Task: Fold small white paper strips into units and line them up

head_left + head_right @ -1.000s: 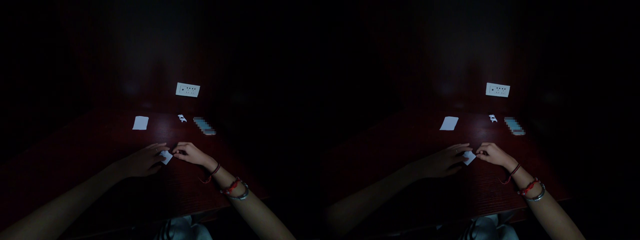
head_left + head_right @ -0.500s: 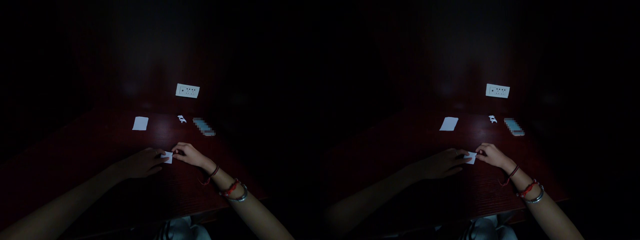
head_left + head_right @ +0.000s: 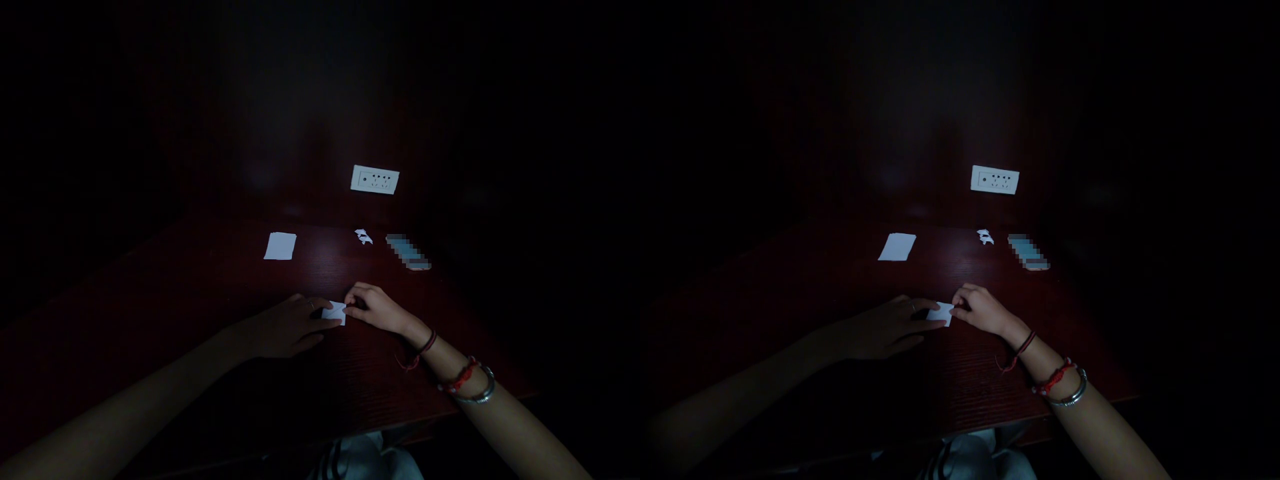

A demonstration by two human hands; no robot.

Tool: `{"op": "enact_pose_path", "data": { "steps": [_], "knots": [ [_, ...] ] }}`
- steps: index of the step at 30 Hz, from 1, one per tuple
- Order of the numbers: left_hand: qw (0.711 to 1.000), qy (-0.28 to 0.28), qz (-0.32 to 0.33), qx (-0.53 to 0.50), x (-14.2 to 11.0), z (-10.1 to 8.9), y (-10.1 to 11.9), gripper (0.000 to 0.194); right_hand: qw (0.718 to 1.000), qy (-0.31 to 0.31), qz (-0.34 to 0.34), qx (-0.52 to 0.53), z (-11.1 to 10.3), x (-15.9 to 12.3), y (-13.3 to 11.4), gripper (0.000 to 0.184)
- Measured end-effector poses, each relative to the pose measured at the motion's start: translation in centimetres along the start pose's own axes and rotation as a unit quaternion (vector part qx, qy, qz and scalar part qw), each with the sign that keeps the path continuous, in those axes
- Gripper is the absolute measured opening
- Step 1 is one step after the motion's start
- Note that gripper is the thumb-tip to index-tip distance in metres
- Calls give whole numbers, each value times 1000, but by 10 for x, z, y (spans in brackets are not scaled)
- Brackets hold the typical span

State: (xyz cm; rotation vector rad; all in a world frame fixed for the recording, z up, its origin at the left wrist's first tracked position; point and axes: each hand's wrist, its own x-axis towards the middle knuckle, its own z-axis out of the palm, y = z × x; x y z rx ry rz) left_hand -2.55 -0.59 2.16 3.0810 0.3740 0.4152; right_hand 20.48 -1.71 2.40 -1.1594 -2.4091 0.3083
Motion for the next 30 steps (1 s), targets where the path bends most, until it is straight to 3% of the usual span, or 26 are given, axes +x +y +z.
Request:
{"op": "enact_pose_path", "data": {
  "steps": [11,15,19,30],
  "knots": [
    [1000,-5,-2,7,0,4,-2,39,997,4,35,67,1,2,-3,6],
    [1000,-14,-6,21,1,4,-1,38,997,21,53,43,1,1,-3,12],
    [999,-24,-4,26,1,2,0,38,999,4,43,28,0,1,-3,7],
    [1000,-8,3,20,0,6,-3,39,998,-10,60,24,3,0,0,11]
  ]
}}
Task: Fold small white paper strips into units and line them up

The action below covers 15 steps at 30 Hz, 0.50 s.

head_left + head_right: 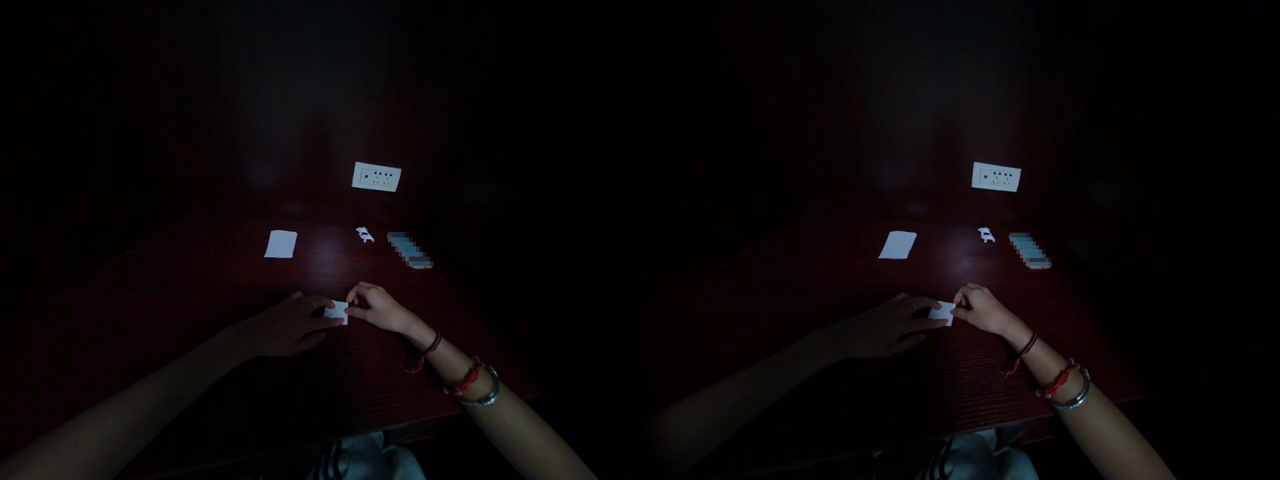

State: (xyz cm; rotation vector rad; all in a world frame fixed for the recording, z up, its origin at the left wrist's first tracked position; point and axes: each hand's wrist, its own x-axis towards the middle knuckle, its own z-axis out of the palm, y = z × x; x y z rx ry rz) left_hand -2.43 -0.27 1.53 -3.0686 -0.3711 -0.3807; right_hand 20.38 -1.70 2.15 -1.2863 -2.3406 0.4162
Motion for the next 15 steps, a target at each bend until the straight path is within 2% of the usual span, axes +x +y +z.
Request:
{"op": "enact_pose_path", "data": {
  "steps": [11,15],
  "knots": [
    [1000,6,-10,2,2,1,-1,38,1000,19,21,9,5,5,0,4],
    [1000,4,-10,2,3,-1,-1,39,999,37,11,8,3,5,-4,8]
  ]
}}
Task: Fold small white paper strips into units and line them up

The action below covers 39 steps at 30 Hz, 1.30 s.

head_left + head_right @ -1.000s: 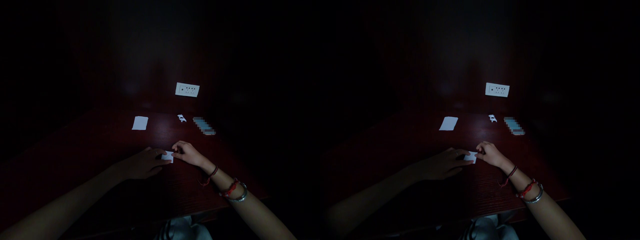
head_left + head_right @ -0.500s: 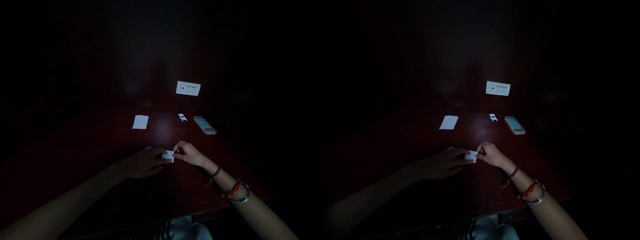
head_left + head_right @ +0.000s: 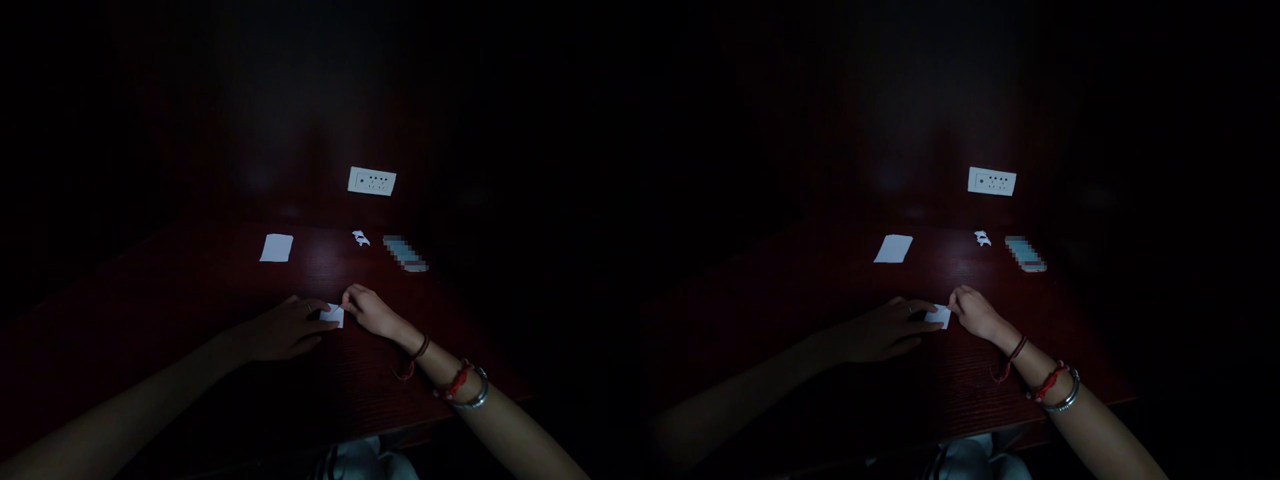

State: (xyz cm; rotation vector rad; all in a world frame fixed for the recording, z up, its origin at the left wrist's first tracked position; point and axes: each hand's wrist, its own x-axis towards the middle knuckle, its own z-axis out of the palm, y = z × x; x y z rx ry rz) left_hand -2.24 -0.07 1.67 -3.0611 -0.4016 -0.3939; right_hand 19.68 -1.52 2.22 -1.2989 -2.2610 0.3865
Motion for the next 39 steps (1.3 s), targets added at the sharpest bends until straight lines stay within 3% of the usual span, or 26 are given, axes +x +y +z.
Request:
{"op": "enact_pose_path", "data": {
  "steps": [5,8,11,17,29,39],
  "knots": [
    [1000,2,0,-2,-2,2,-3,40,998,12,-47,45,-6,-2,-8,7],
    [1000,1,-4,-3,-3,3,-2,39,993,-2,-31,112,-4,-3,-6,6],
    [1000,3,-8,-13,-2,2,0,39,988,1,2,155,0,-3,-1,19],
    [999,5,-15,-48,1,-1,0,38,992,-3,22,122,1,-5,2,10],
    [998,7,-25,-56,3,-3,2,37,993,-13,-14,113,0,-8,0,14],
    [998,5,-31,-48,0,1,0,37,984,-83,-145,57,-10,-10,0,16]
  ]
}}
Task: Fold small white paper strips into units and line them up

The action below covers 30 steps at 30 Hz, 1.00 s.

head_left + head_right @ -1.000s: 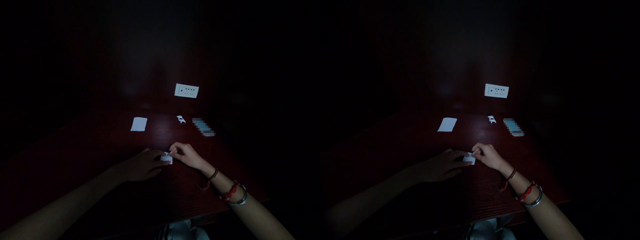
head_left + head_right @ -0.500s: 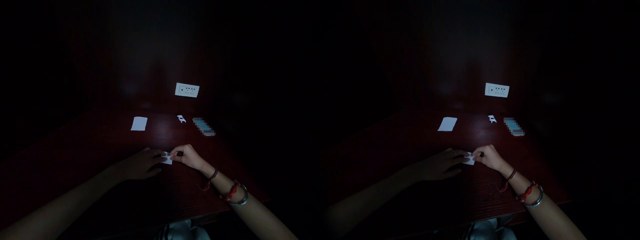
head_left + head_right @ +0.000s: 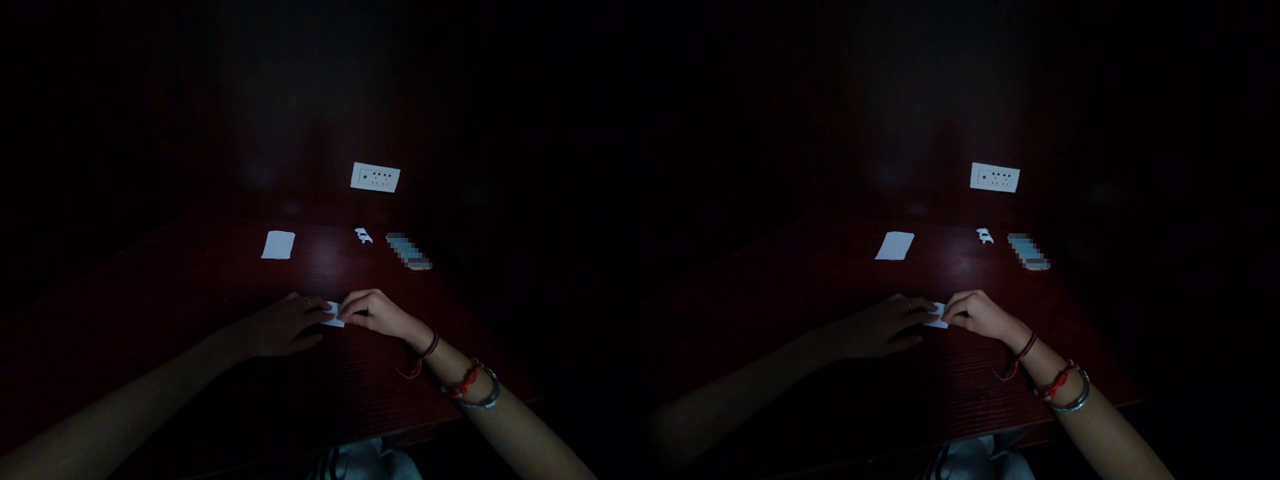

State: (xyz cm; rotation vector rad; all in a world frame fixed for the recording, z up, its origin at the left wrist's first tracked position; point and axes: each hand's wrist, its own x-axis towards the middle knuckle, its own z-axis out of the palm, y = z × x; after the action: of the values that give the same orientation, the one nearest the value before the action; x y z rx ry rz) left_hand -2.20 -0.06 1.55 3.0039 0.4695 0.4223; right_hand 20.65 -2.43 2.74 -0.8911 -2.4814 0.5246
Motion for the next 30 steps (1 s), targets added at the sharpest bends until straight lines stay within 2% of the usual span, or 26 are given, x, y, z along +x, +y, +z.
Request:
{"op": "enact_pose_path", "data": {
  "steps": [6,12,19,26,30],
  "knots": [
    [1000,13,-9,-3,0,1,0,42,998,-23,-35,-36,0,-1,1,20],
    [1000,15,9,15,0,3,-1,37,997,-44,-28,-61,-3,-1,-5,22],
    [1000,-1,3,18,-1,1,-1,36,998,-49,-11,-41,-7,0,-12,25],
    [1000,4,5,27,-1,0,0,37,997,-25,3,-66,-5,-1,-9,29],
    [999,-3,11,36,0,-2,1,38,995,-32,0,-96,-6,-1,-10,30]
  ]
}}
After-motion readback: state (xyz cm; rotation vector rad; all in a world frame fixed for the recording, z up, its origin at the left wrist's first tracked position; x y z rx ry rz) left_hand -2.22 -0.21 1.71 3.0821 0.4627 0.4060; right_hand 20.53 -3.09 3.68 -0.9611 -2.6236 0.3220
